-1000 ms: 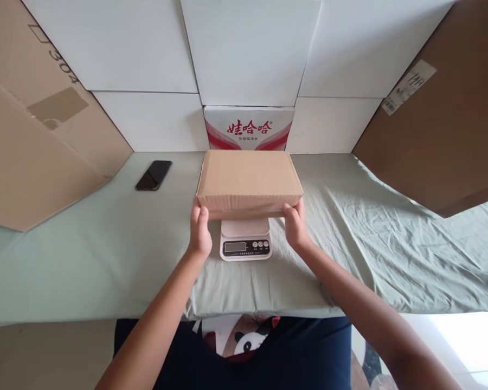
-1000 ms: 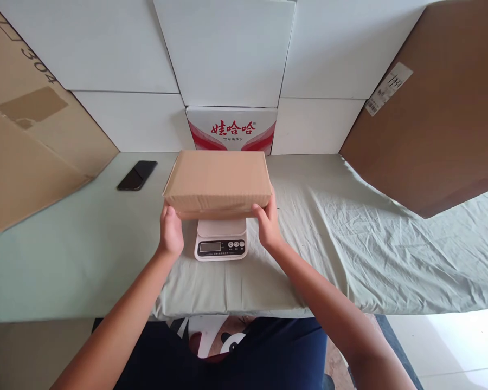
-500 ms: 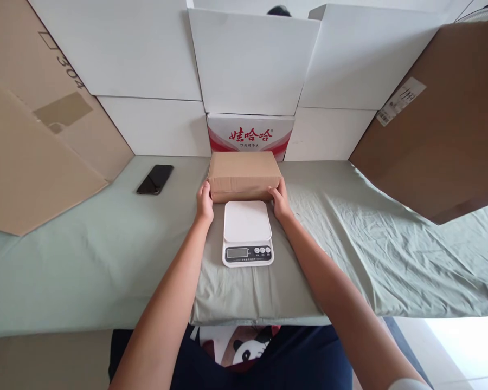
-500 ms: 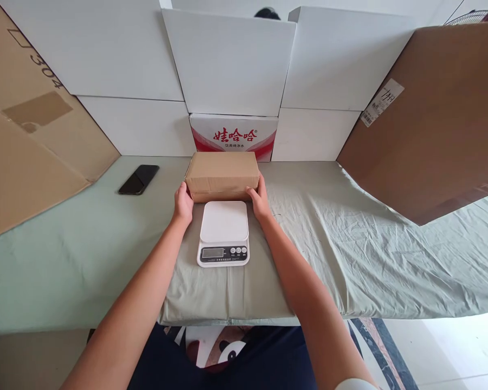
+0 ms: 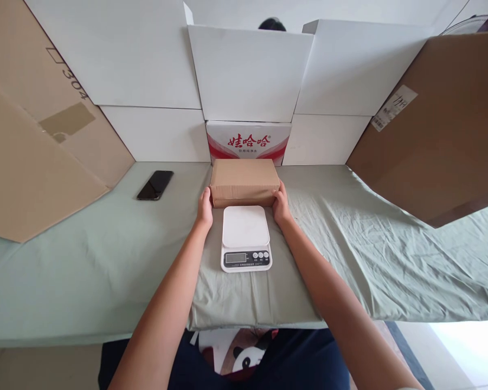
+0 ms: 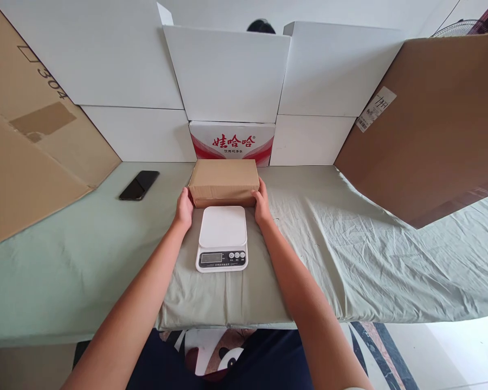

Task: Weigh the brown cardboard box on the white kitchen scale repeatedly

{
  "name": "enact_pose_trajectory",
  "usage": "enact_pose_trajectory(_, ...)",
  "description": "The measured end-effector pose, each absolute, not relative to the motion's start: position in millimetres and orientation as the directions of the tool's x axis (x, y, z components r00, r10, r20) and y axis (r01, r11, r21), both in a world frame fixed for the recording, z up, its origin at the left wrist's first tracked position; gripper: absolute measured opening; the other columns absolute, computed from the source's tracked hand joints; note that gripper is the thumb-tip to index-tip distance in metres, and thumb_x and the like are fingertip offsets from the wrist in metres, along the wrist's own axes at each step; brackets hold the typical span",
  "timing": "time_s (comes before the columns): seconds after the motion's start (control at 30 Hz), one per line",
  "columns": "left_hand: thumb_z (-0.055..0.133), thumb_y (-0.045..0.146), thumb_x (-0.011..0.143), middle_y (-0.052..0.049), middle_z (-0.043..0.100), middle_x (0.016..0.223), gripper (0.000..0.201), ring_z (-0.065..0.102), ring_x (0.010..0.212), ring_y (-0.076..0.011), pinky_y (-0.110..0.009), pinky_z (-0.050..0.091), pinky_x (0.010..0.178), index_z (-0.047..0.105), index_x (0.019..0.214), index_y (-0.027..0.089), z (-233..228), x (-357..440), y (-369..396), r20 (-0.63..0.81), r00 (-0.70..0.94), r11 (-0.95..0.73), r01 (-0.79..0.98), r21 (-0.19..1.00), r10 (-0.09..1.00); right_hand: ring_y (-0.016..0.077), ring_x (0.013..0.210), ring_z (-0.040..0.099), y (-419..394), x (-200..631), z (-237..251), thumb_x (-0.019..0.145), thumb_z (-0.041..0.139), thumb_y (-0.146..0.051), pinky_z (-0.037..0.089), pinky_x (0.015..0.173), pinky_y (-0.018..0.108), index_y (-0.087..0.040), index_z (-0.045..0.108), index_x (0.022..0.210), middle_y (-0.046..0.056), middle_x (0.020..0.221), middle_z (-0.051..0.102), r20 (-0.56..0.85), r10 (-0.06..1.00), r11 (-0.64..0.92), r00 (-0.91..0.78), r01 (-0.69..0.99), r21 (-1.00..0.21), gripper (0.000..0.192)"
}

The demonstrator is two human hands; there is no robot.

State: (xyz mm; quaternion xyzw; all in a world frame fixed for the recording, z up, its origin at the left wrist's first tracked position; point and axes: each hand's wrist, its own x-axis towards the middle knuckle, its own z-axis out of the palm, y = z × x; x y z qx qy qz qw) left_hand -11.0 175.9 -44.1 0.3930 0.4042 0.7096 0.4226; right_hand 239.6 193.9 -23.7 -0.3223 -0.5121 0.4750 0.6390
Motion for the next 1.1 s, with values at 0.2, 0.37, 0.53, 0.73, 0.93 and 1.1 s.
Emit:
enact_pose_trajectory(0.2, 0.061, 0.073, 0.087, -0.014, 0.070, 0.142, 0.063, 0.057, 0.144, -0.0305, -0.042, 0.047, 0.119, 0.072, 0.117, 0.020, -40, -12, 173, 0.259, -0.389, -0.367, -0.236, 0.900, 0.884, 0.0292, 0.146, 0.050, 191, 239, -21, 0.082, 0.055, -0.038, 0.034, 0.130, 0.051, -0.034, 0.058, 0.136, -0.002, 0.148, 0.064, 0.332, 0.943, 0.323, 0.025, -0.307, -0.895, 0.054)
enact_pose_trajectory(0.37, 0.063, 0.066, 0.088, -0.015, 0.064, 0.151, 0.063, 0.056, 0.145, -0.0308, -0.043, 0.047, 0.119, 0.071, 0.130, 0.019, -35, -16, 169, 0.262, -0.462, -0.399, -0.226, 0.889, 0.847, 0.0294, 0.147, 0.049, 194, 239, -22, 0.081, 0.056, -0.040, 0.034, 0.130, 0.052, -0.033, 0.059, 0.133, -0.002, 0.147, 0.064, 0.315, 0.948, 0.313, 0.046, -0.318, -0.895, 0.053)
enact_pose_trajectory(0.53, 0.060, 0.063, 0.091, -0.013, 0.069, 0.145, 0.058, 0.062, 0.139, -0.0291, -0.038, 0.053, 0.110, 0.072, 0.127, 0.020, -36, -16, 169, 0.253, -0.420, -0.361, -0.203, 0.910, 0.872, 0.0299, 0.148, 0.047, 194, 239, -21, 0.081, 0.055, -0.040, 0.032, 0.130, 0.052, -0.033, 0.060, 0.134, -0.002, 0.148, 0.063, 0.273, 0.960, 0.276, 0.054, -0.322, -0.906, 0.054)
enact_pose_trajectory(0.73, 0.058, 0.066, 0.092, -0.011, 0.077, 0.120, 0.053, 0.069, 0.124, -0.0274, -0.036, 0.054, 0.103, 0.074, 0.112, 0.020, -38, -13, 171, 0.318, -0.416, -0.378, -0.070, 0.923, 0.852, 0.0300, 0.143, 0.052, 196, 239, -23, 0.081, 0.054, -0.042, 0.038, 0.127, 0.051, -0.032, 0.060, 0.133, -0.001, 0.145, 0.066, 0.339, 0.940, 0.336, 0.034, -0.255, -0.907, 0.054)
enact_pose_trajectory(0.93, 0.059, 0.066, 0.091, -0.009, 0.077, 0.111, 0.049, 0.070, 0.120, -0.0267, -0.035, 0.054, 0.101, 0.072, 0.105, 0.021, -33, -8, 165, 0.323, -0.413, -0.387, -0.080, 0.919, 0.852, 0.0296, 0.143, 0.053, 195, 239, -23, 0.083, 0.053, -0.049, 0.042, 0.124, 0.050, -0.031, 0.060, 0.133, 0.000, 0.148, 0.064, 0.360, 0.933, 0.354, 0.009, -0.199, -0.914, 0.053)
enact_pose_trajectory(1.1, 0.057, 0.068, 0.092, -0.009, 0.077, 0.114, 0.050, 0.069, 0.119, -0.0266, -0.036, 0.054, 0.102, 0.071, 0.106, 0.022, -29, -5, 161, 0.325, -0.396, -0.379, -0.064, 0.923, 0.859, 0.0303, 0.142, 0.054, 193, 239, -20, 0.084, 0.053, -0.050, 0.043, 0.122, 0.049, -0.032, 0.058, 0.134, 0.000, 0.146, 0.065, 0.345, 0.939, 0.340, 0.005, -0.175, -0.924, 0.055)
